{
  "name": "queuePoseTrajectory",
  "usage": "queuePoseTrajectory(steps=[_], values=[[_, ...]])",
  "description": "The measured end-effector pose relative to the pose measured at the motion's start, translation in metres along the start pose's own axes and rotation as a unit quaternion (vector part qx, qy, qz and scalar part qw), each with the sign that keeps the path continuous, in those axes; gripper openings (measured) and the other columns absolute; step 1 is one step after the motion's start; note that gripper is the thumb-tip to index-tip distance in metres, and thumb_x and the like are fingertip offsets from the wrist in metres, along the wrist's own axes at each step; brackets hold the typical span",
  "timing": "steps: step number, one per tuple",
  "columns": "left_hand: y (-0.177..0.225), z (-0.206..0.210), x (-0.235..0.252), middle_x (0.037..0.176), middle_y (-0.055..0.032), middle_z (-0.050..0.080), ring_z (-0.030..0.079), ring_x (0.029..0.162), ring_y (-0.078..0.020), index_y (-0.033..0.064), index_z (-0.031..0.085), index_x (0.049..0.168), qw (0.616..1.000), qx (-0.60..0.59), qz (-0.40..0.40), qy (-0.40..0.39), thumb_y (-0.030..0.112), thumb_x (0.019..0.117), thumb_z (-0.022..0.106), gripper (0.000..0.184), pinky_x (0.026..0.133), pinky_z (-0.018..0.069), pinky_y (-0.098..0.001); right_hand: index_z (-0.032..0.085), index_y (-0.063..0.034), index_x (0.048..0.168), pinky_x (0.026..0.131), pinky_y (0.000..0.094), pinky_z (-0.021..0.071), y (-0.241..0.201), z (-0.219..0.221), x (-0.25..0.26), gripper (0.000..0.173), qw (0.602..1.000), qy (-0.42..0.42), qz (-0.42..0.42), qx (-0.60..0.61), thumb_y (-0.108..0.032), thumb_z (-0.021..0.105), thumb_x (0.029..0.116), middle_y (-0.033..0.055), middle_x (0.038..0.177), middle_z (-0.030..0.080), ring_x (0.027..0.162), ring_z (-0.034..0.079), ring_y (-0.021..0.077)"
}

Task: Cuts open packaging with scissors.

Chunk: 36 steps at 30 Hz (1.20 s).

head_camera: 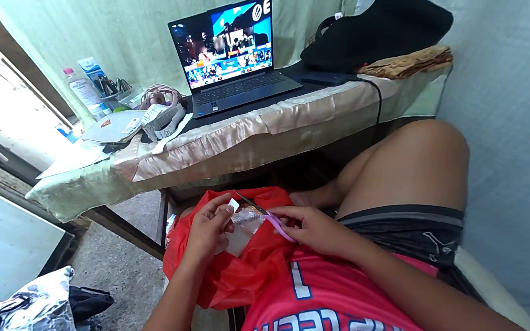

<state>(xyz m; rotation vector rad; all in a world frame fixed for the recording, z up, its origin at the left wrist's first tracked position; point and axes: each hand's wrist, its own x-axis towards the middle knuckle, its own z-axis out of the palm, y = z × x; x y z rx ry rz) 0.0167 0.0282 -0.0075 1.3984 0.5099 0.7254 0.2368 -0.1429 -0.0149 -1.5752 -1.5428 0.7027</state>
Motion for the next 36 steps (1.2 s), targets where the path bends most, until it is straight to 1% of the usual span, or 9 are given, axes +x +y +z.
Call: queuePoseTrajectory(steps=[4, 6, 10, 13, 17, 21, 23, 30, 36], values=[[0.033, -0.003, -0.030, 0.096, -0.0111, 0.071, 0.066, 0.068, -0.0145, 0.0050, 0.070, 0.112, 0.995, -0.037, 0.063, -0.071, 0.016, 0.1004, 0.063, 0.017, 0.061, 0.0594, -0.0303, 0.064, -0.0209, 0.139, 0.078, 0.0218, 0.0574, -0.003, 0.000, -0.002, 0.039, 0.999, 0.038, -0.021, 0.015, -0.026, 0.066, 0.0999, -0.0029, 0.106, 0.072, 0.087, 0.067, 0.0031], [0.056, -0.011, -0.052, 0.089, -0.0057, 0.071, 0.066, 0.065, -0.0112, 0.0128, 0.071, 0.110, 0.976, -0.102, 0.111, -0.155, 0.022, 0.1002, 0.066, 0.014, 0.059, 0.0593, -0.0281, 0.064, -0.0204, 0.139, 0.079, 0.0216, 0.0572, -0.004, 0.000, -0.002, 0.040, 0.998, 0.060, -0.021, 0.014, -0.026, 0.066, 0.0994, -0.0026, 0.108, 0.072, 0.088, 0.067, 0.0031], [0.076, -0.020, -0.074, 0.088, -0.0088, 0.072, 0.071, 0.069, -0.0161, 0.0093, 0.068, 0.112, 0.945, -0.165, 0.116, -0.259, 0.019, 0.1015, 0.064, 0.014, 0.060, 0.0620, -0.0303, 0.064, -0.0209, 0.140, 0.078, 0.0213, 0.0576, -0.004, 0.001, -0.001, 0.042, 0.997, 0.076, -0.017, 0.020, -0.025, 0.067, 0.0986, -0.0025, 0.109, 0.072, 0.089, 0.068, 0.0036], [0.064, -0.017, -0.061, 0.097, -0.0140, 0.074, 0.071, 0.066, -0.0167, 0.0099, 0.065, 0.110, 0.971, -0.100, 0.071, -0.204, 0.022, 0.1040, 0.059, 0.015, 0.056, 0.0604, -0.0285, 0.064, -0.0209, 0.140, 0.078, 0.0215, 0.0580, -0.003, 0.003, -0.002, 0.041, 0.997, 0.074, -0.021, 0.029, -0.026, 0.068, 0.0987, -0.0027, 0.109, 0.072, 0.089, 0.068, 0.0037], [0.036, -0.007, -0.029, 0.095, -0.0125, 0.075, 0.065, 0.054, -0.0134, 0.0090, 0.055, 0.109, 0.989, -0.013, -0.066, -0.132, 0.015, 0.1052, 0.036, 0.020, 0.049, 0.0548, -0.0263, 0.064, -0.0217, 0.139, 0.078, 0.0214, 0.0581, -0.003, 0.003, -0.001, 0.041, 0.996, 0.076, -0.017, 0.030, -0.027, 0.068, 0.0985, -0.0039, 0.107, 0.072, 0.088, 0.068, 0.0034], [0.014, 0.004, -0.010, 0.100, -0.0144, 0.073, 0.067, 0.063, -0.0180, 0.0054, 0.049, 0.133, 0.982, 0.016, -0.145, -0.119, 0.010, 0.1051, 0.041, 0.029, 0.057, 0.0574, -0.0309, 0.064, -0.0208, 0.139, 0.080, 0.0216, 0.0582, -0.001, 0.001, 0.000, 0.041, 0.997, 0.072, -0.019, 0.028, -0.025, 0.068, 0.0985, -0.0029, 0.110, 0.072, 0.091, 0.068, 0.0037], [0.010, 0.005, -0.008, 0.102, -0.0152, 0.072, 0.067, 0.066, -0.0181, 0.0047, 0.049, 0.143, 0.980, 0.025, -0.149, -0.128, 0.010, 0.1064, 0.043, 0.038, 0.059, 0.0578, -0.0308, 0.064, -0.0198, 0.140, 0.080, 0.0218, 0.0587, -0.001, 0.000, -0.001, 0.041, 0.997, 0.070, -0.015, 0.034, -0.025, 0.068, 0.0985, -0.0026, 0.111, 0.072, 0.091, 0.068, 0.0040], [0.006, 0.005, -0.007, 0.100, -0.0137, 0.074, 0.068, 0.068, -0.0159, 0.0011, 0.065, 0.125, 0.985, 0.026, -0.114, -0.128, 0.015, 0.1081, 0.049, 0.027, 0.063, 0.0591, -0.0295, 0.064, -0.0200, 0.140, 0.078, 0.0212, 0.0579, -0.002, 0.001, -0.001, 0.041, 0.997, 0.060, -0.018, 0.044, -0.025, 0.067, 0.0995, -0.0031, 0.107, 0.072, 0.089, 0.068, 0.0037], [0.005, 0.002, -0.006, 0.096, -0.0116, 0.072, 0.063, 0.064, -0.0132, 0.0042, 0.066, 0.129, 0.989, 0.024, -0.091, -0.116, 0.016, 0.1076, 0.052, 0.028, 0.057, 0.0555, -0.0264, 0.064, -0.0205, 0.140, 0.079, 0.0212, 0.0579, -0.003, 0.001, 0.000, 0.041, 0.997, 0.059, -0.015, 0.042, -0.026, 0.068, 0.0991, -0.0039, 0.107, 0.072, 0.089, 0.068, 0.0034]])
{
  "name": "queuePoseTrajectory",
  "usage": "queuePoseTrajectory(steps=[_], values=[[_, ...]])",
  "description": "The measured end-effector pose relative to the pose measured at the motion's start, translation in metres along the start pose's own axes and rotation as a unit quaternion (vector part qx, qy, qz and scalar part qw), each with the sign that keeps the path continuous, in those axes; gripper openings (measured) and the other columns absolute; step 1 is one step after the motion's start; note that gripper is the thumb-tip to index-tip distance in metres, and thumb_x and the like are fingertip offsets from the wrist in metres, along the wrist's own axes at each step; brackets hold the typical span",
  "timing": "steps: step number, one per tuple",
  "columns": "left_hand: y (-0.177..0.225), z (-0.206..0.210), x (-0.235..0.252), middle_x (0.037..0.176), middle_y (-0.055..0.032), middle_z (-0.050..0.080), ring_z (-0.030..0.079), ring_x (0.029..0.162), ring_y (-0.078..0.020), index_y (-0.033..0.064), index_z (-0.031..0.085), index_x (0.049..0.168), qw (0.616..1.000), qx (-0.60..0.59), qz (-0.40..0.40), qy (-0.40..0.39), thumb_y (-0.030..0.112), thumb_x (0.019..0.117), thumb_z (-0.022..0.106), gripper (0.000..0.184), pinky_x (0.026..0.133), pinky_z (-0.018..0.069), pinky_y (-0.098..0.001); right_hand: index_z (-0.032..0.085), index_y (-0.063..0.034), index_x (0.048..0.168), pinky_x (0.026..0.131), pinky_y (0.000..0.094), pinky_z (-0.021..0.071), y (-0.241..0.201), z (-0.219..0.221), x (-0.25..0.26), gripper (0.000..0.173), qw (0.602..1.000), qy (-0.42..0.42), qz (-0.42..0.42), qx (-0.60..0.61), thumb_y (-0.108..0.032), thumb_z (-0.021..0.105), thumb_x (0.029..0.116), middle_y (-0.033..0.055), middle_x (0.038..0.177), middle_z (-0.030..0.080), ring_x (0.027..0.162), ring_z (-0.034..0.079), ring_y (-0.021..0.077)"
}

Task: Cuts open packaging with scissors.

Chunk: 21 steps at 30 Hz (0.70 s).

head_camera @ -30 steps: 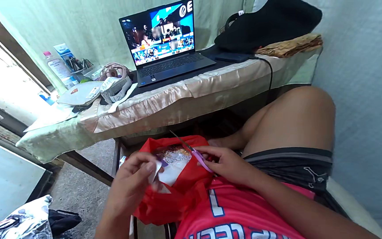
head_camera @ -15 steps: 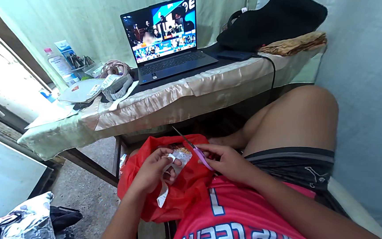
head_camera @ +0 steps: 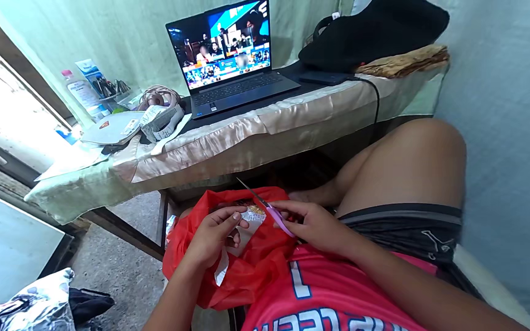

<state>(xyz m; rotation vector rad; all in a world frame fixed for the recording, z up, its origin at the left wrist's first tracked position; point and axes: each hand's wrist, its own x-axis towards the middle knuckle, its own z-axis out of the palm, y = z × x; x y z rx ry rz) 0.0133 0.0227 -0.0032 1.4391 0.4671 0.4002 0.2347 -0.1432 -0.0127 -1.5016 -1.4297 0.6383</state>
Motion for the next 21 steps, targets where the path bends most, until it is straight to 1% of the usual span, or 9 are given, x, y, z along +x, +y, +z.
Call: queuePoseTrajectory(steps=[2, 4, 7, 9, 11, 13, 16, 21], values=[[-0.0006, -0.0009, 0.0005, 0.096, -0.0096, 0.070, 0.062, 0.064, -0.0126, 0.0060, 0.066, 0.131, 1.000, 0.009, -0.001, 0.003, 0.016, 0.1073, 0.052, 0.029, 0.057, 0.0547, -0.0263, 0.064, -0.0199, 0.140, 0.079, 0.0216, 0.0581, -0.0013, -0.0005, -0.0003, 0.042, 1.000, -0.001, 0.004, -0.002, -0.027, 0.068, 0.0990, -0.0037, 0.107, 0.072, 0.088, 0.068, 0.0035], [0.0003, -0.0005, 0.0008, 0.099, -0.0094, 0.069, 0.062, 0.065, -0.0130, 0.0064, 0.064, 0.133, 1.000, 0.010, -0.009, 0.007, 0.013, 0.1063, 0.054, 0.030, 0.057, 0.0547, -0.0266, 0.064, -0.0196, 0.139, 0.078, 0.0217, 0.0584, -0.0007, -0.0007, 0.0000, 0.042, 1.000, -0.001, 0.003, 0.001, -0.028, 0.068, 0.0990, -0.0038, 0.106, 0.072, 0.088, 0.068, 0.0038], [0.0001, 0.0001, 0.0014, 0.101, -0.0121, 0.072, 0.063, 0.066, -0.0133, 0.0023, 0.060, 0.139, 1.000, 0.005, -0.009, 0.004, 0.009, 0.1045, 0.056, 0.035, 0.059, 0.0552, -0.0266, 0.064, -0.0201, 0.140, 0.078, 0.0219, 0.0582, -0.0004, -0.0006, 0.0005, 0.042, 1.000, -0.003, 0.004, 0.004, -0.028, 0.068, 0.0989, -0.0035, 0.106, 0.072, 0.088, 0.068, 0.0042], [-0.0003, 0.0005, 0.0016, 0.101, -0.0124, 0.073, 0.064, 0.066, -0.0124, 0.0000, 0.062, 0.135, 1.000, 0.006, -0.008, 0.007, 0.009, 0.1041, 0.056, 0.032, 0.060, 0.0556, -0.0262, 0.064, -0.0207, 0.139, 0.078, 0.0221, 0.0583, -0.0008, -0.0008, 0.0007, 0.041, 1.000, -0.003, 0.005, 0.002, -0.028, 0.068, 0.0989, -0.0034, 0.107, 0.072, 0.088, 0.068, 0.0040], [0.0002, 0.0010, 0.0005, 0.101, -0.0127, 0.074, 0.065, 0.067, -0.0129, -0.0013, 0.067, 0.124, 1.000, 0.012, -0.004, 0.014, 0.010, 0.1043, 0.057, 0.025, 0.061, 0.0564, -0.0266, 0.064, -0.0209, 0.139, 0.079, 0.0221, 0.0585, -0.0007, -0.0007, 0.0010, 0.041, 1.000, -0.003, 0.004, -0.001, -0.028, 0.068, 0.0988, -0.0036, 0.108, 0.072, 0.089, 0.068, 0.0041], [0.0012, 0.0016, 0.0000, 0.100, -0.0133, 0.075, 0.067, 0.066, -0.0139, -0.0015, 0.069, 0.119, 1.000, 0.011, 0.001, 0.022, 0.013, 0.1054, 0.056, 0.024, 0.061, 0.0573, -0.0273, 0.064, -0.0204, 0.139, 0.079, 0.0220, 0.0583, -0.0010, -0.0009, 0.0007, 0.041, 1.000, -0.003, 0.003, -0.002, -0.028, 0.068, 0.0988, -0.0036, 0.108, 0.072, 0.089, 0.068, 0.0041], [0.0021, 0.0022, -0.0008, 0.098, -0.0139, 0.074, 0.066, 0.063, -0.0134, -0.0009, 0.067, 0.121, 1.000, 0.000, 0.013, 0.025, 0.014, 0.1066, 0.054, 0.025, 0.058, 0.0571, -0.0268, 0.064, -0.0206, 0.140, 0.079, 0.0219, 0.0583, -0.0010, -0.0007, 0.0004, 0.042, 1.000, -0.006, 0.006, -0.001, -0.028, 0.068, 0.0987, -0.0037, 0.107, 0.072, 0.089, 0.068, 0.0039], [0.0011, 0.0006, 0.0000, 0.098, -0.0116, 0.073, 0.064, 0.064, -0.0125, -0.0008, 0.065, 0.127, 1.000, 0.011, 0.006, 0.017, 0.014, 0.1073, 0.053, 0.028, 0.060, 0.0564, -0.0263, 0.064, -0.0205, 0.140, 0.079, 0.0221, 0.0582, 0.0012, -0.0010, 0.0003, 0.041, 1.000, -0.010, 0.002, -0.009, -0.027, 0.067, 0.0991, -0.0036, 0.107, 0.072, 0.089, 0.068, 0.0040]])
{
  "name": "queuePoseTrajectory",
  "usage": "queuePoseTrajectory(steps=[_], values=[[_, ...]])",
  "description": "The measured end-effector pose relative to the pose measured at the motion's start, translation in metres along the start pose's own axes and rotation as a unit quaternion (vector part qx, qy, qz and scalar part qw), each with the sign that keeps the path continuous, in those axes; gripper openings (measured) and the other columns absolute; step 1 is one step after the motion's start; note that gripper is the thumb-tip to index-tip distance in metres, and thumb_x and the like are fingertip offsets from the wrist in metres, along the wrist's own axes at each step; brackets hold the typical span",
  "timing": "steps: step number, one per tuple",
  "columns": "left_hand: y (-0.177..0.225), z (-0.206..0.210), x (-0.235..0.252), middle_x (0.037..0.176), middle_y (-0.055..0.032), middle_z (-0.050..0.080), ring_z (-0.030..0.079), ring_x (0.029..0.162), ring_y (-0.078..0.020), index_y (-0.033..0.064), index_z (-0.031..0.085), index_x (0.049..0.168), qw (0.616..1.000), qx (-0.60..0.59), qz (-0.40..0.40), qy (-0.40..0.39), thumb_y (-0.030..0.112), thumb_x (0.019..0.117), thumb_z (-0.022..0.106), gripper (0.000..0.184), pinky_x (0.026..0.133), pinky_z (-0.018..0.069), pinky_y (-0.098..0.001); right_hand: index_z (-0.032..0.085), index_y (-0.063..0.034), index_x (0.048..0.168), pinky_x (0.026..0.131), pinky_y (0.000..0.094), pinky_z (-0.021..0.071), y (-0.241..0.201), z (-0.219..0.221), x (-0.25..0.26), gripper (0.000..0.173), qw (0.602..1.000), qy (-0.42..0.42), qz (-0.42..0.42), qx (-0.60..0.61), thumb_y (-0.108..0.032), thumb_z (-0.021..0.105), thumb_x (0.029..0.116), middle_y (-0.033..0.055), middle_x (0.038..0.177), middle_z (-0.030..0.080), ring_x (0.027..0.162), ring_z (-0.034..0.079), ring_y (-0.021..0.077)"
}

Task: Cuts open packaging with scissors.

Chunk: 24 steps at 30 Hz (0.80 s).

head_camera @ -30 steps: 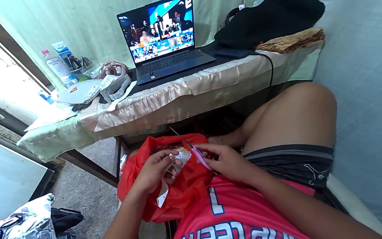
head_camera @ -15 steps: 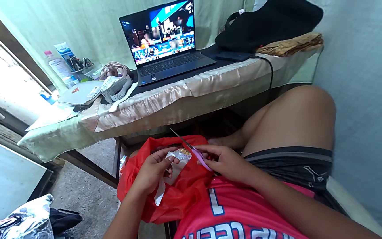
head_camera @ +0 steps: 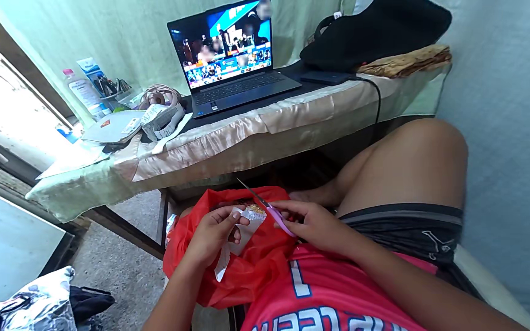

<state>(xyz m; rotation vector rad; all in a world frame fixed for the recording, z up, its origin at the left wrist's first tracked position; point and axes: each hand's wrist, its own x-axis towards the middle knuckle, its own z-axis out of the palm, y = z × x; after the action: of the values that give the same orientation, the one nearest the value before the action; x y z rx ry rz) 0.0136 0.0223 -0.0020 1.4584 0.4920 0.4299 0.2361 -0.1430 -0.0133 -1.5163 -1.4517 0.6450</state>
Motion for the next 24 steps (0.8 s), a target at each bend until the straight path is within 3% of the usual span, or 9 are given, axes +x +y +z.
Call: queuePoseTrajectory(steps=[4, 6, 8, 10, 12, 15, 16, 19, 24], values=[[0.000, 0.001, 0.000, 0.097, -0.0122, 0.074, 0.065, 0.062, -0.0125, -0.0014, 0.066, 0.121, 1.000, 0.005, -0.003, 0.003, 0.016, 0.1084, 0.051, 0.027, 0.059, 0.0563, -0.0260, 0.065, -0.0203, 0.138, 0.079, 0.0217, 0.0575, -0.010, -0.007, -0.001, 0.040, 1.000, -0.009, 0.000, -0.017, -0.026, 0.067, 0.0989, -0.0037, 0.106, 0.072, 0.088, 0.067, 0.0030], [0.000, 0.002, -0.001, 0.101, -0.0113, 0.074, 0.067, 0.068, -0.0136, -0.0002, 0.068, 0.119, 1.000, 0.015, 0.012, -0.001, 0.018, 0.1086, 0.050, 0.027, 0.062, 0.0576, -0.0275, 0.065, -0.0198, 0.138, 0.078, 0.0217, 0.0582, -0.015, -0.008, -0.002, 0.040, 1.000, -0.004, -0.003, -0.006, -0.027, 0.069, 0.0981, -0.0039, 0.103, 0.072, 0.087, 0.068, 0.0037], [-0.001, 0.001, -0.002, 0.120, -0.0111, 0.072, 0.072, 0.095, -0.0200, 0.0009, 0.071, 0.118, 0.998, 0.031, 0.052, -0.028, 0.018, 0.1075, 0.051, 0.028, 0.078, 0.0615, -0.0363, 0.061, -0.0199, 0.138, 0.076, 0.0249, 0.0598, -0.021, -0.007, -0.004, 0.044, 1.000, -0.002, 0.015, -0.015, -0.028, 0.072, 0.0964, -0.0040, 0.097, 0.073, 0.083, 0.069, 0.0058], [-0.005, 0.002, -0.001, 0.142, -0.0135, 0.061, 0.063, 0.125, -0.0282, -0.0011, 0.071, 0.118, 0.991, 0.033, 0.107, -0.079, 0.019, 0.1069, 0.052, 0.030, 0.100, 0.0563, -0.0476, 0.055, -0.0163, 0.133, 0.074, 0.0273, 0.0613, -0.025, 0.000, -0.005, 0.045, 0.998, -0.002, 0.025, -0.054, -0.033, 0.073, 0.0952, -0.0039, 0.092, 0.072, 0.080, 0.070, 0.0064], [-0.011, 0.010, 0.000, 0.147, -0.0161, 0.056, 0.056, 0.134, -0.0311, -0.0011, 0.072, 0.115, 0.983, 0.016, 0.148, -0.105, 0.020, 0.1063, 0.053, 0.029, 0.107, 0.0523, -0.0497, 0.057, -0.0134, 0.120, 0.072, 0.0291, 0.0614, -0.028, 0.009, -0.005, 0.036, 0.996, -0.004, 0.013, -0.088, -0.034, 0.073, 0.0944, -0.0034, 0.089, 0.071, 0.078, 0.070, 0.0069], [-0.018, 0.030, -0.002, 0.140, -0.0186, 0.061, 0.057, 0.133, -0.0297, -0.0035, 0.071, 0.113, 0.979, -0.016, 0.184, -0.090, 0.017, 0.1065, 0.055, 0.028, 0.110, 0.0491, -0.0443, 0.065, -0.0154, 0.099, 0.065, 0.0371, 0.0555, -0.032, 0.020, -0.004, 0.026, 0.985, -0.014, -0.017, -0.170, -0.041, 0.069, 0.0937, -0.0025, 0.079, 0.066, 0.071, 0.064, 0.0107], [-0.019, 0.034, -0.003, 0.135, -0.0177, 0.064, 0.061, 0.127, -0.0271, -0.0035, 0.070, 0.113, 0.979, -0.011, 0.188, -0.075, 0.016, 0.1071, 0.053, 0.027, 0.107, 0.0513, -0.0417, 0.065, -0.0167, 0.095, 0.063, 0.0387, 0.0539, -0.033, 0.023, -0.003, 0.026, 0.981, -0.022, -0.019, -0.190, -0.042, 0.066, 0.0938, -0.0030, 0.077, 0.064, 0.070, 0.063, 0.0114], [-0.018, 0.040, -0.004, 0.104, -0.0097, 0.071, 0.069, 0.090, -0.0159, -0.0017, 0.068, 0.114, 0.987, 0.001, 0.163, -0.006, 0.013, 0.1082, 0.049, 0.025, 0.082, 0.0606, -0.0331, 0.064, -0.0181, 0.098, 0.063, 0.0387, 0.0529, -0.039, 0.029, 0.001, 0.024, 0.982, -0.053, 0.016, -0.183, -0.042, 0.064, 0.0955, -0.0033, 0.077, 0.063, 0.070, 0.062, 0.0117], [-0.021, 0.039, -0.003, 0.092, -0.0052, 0.067, 0.064, 0.078, -0.0110, 0.0014, 0.064, 0.111, 0.982, 0.010, 0.190, -0.018, 0.014, 0.1098, 0.045, 0.023, 0.071, 0.0566, -0.0273, 0.064, -0.0178, 0.095, 0.067, 0.0421, 0.0510, -0.053, 0.032, 0.003, 0.027, 0.974, -0.077, 0.058, -0.203, -0.045, 0.064, 0.0943, -0.0014, 0.078, 0.062, 0.075, 0.062, 0.0151]])
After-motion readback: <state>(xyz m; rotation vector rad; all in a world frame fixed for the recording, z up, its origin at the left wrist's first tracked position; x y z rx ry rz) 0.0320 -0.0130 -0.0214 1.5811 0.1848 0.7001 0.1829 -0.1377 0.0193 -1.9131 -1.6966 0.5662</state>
